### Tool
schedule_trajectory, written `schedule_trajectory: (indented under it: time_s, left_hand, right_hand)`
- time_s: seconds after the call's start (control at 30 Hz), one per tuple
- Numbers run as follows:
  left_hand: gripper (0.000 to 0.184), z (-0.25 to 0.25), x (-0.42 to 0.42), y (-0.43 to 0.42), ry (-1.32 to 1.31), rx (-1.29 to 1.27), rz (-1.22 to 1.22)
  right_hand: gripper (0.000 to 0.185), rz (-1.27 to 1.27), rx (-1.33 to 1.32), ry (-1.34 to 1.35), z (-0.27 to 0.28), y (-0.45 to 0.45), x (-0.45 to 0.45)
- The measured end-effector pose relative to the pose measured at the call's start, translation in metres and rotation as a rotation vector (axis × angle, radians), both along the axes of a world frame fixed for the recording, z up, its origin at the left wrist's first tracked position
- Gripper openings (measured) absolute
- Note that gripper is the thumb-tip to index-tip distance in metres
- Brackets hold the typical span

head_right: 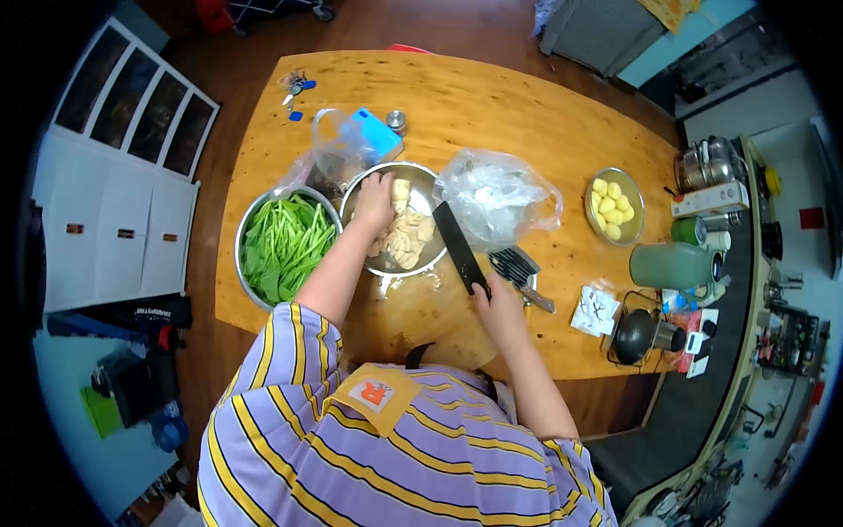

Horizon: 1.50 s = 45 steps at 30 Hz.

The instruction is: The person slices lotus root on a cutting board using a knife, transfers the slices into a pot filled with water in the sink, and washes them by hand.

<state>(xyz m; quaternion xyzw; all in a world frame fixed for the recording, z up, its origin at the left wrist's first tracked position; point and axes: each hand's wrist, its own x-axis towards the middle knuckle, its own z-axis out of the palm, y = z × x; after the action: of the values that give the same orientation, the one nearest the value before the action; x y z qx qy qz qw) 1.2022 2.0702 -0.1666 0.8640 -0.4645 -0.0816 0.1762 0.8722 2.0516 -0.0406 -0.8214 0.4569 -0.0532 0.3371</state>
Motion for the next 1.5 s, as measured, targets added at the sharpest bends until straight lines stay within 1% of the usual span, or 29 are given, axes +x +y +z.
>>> schedule_trajectory:
  time_s: [0.07,0.1,0.17,0.23,0.27,0.37,0.4,0.43,0.5,0.57,0.6,0.67,0.7,0.77,0.87,0.97,1.0,1.1,1.13,1.23,1.27,1.37,1.4,1.47,1.5]
  left_hand:
    - [0.055,0.004,-0.001,-0.007,-0.025,0.092,-0.008]
    - [0.052,0.011,-0.002,-0.007,-0.032,0.143,-0.042]
    - [0.04,0.01,-0.005,-0.003,0.007,0.066,-0.028]
    - [0.037,0.023,-0.008,0.005,-0.006,-0.131,-0.002]
    - [0.042,0.037,-0.011,0.012,0.023,-0.233,0.027]
    - [0.048,0.087,-0.032,0.038,0.213,-0.61,0.027]
    - [0.047,0.111,-0.046,0.048,0.31,-0.625,0.028]
    - [0.051,0.119,-0.059,0.059,0.429,-0.619,0.0]
    - [0.059,0.144,-0.096,0.079,0.821,-0.783,-0.08]
    - [0.067,0.165,-0.129,0.098,0.961,-0.884,-0.187]
    - [0.069,0.175,-0.146,0.105,1.022,-0.942,-0.197]
    - [0.07,0.198,-0.17,0.114,0.913,-0.993,-0.282]
    - [0.071,0.205,-0.18,0.117,0.856,-1.012,-0.327]
    - [0.074,0.212,-0.198,0.122,0.833,-1.023,-0.343]
    - [0.075,0.214,-0.223,0.124,0.769,-1.019,-0.309]
    - [0.078,0.22,-0.249,0.124,1.12,-1.01,-0.187]
    - [0.071,0.219,-0.257,0.129,1.309,-0.924,-0.058]
    - [0.067,0.222,-0.273,0.117,1.817,-0.981,0.161]
    - [0.066,0.211,-0.276,0.117,1.894,-0.928,0.191]
    - [0.047,0.184,-0.28,0.117,2.237,-0.974,0.104]
    - [0.047,0.179,-0.284,0.117,2.309,-0.96,0.132]
    - [0.045,0.16,-0.288,0.119,2.355,-0.941,0.206]
    - [0.044,0.145,-0.288,0.12,2.297,-0.927,0.29]
    - [0.049,0.123,-0.289,0.111,1.656,-0.718,0.332]
    - [0.051,0.109,-0.287,0.107,1.337,-0.61,0.34]
  right_hand:
    - [0.025,-0.033,0.015,0.009,0.002,0.006,-0.001]
    - [0.025,-0.044,0.023,0.014,0.003,0.008,-0.004]
    - [0.025,-0.052,-0.004,-0.02,-0.004,0.011,-0.01]
    - [0.024,-0.071,0.011,-0.043,-0.006,0.013,-0.017]
    - [0.024,-0.083,0.022,-0.034,-0.006,0.014,-0.022]
    - [0.024,-0.086,0.048,-0.028,-0.005,0.015,-0.035]
    - [0.024,-0.072,0.05,-0.028,-0.005,0.014,-0.042]
    - [0.024,-0.058,0.052,-0.026,-0.006,0.014,-0.051]
    - [0.023,-0.013,0.027,0.029,-0.018,0.011,-0.069]
    - [0.024,0.043,0.016,0.093,-0.035,0.009,-0.086]
    - [0.025,0.077,0.012,0.129,-0.044,0.007,-0.092]
    - [0.03,0.147,0.001,0.147,-0.068,0.002,-0.109]
    - [0.03,0.157,-0.017,0.102,-0.078,0.0,-0.114]
    - [0.03,0.165,-0.048,0.015,-0.099,-0.001,-0.125]
    - [0.031,0.196,0.063,0.034,-0.094,-0.006,-0.129]
    - [0.032,0.226,0.073,-0.001,-0.103,-0.011,-0.134]
    - [0.032,0.233,0.082,0.004,-0.102,-0.012,-0.135]
    - [0.031,0.253,0.108,0.006,-0.1,-0.016,-0.139]
    - [0.031,0.259,0.119,-0.005,-0.102,-0.017,-0.141]
    - [0.031,0.284,0.111,-0.021,-0.102,-0.022,-0.147]
    - [0.031,0.293,0.103,-0.021,-0.102,-0.022,-0.15]
    - [0.031,0.3,0.117,-0.042,-0.113,-0.024,-0.157]
    - [0.031,0.289,0.131,-0.024,-0.112,-0.024,-0.158]
    - [0.031,0.27,0.154,0.012,-0.105,-0.024,-0.159]
    - [0.031,0.269,0.147,-0.013,-0.105,-0.023,-0.159]
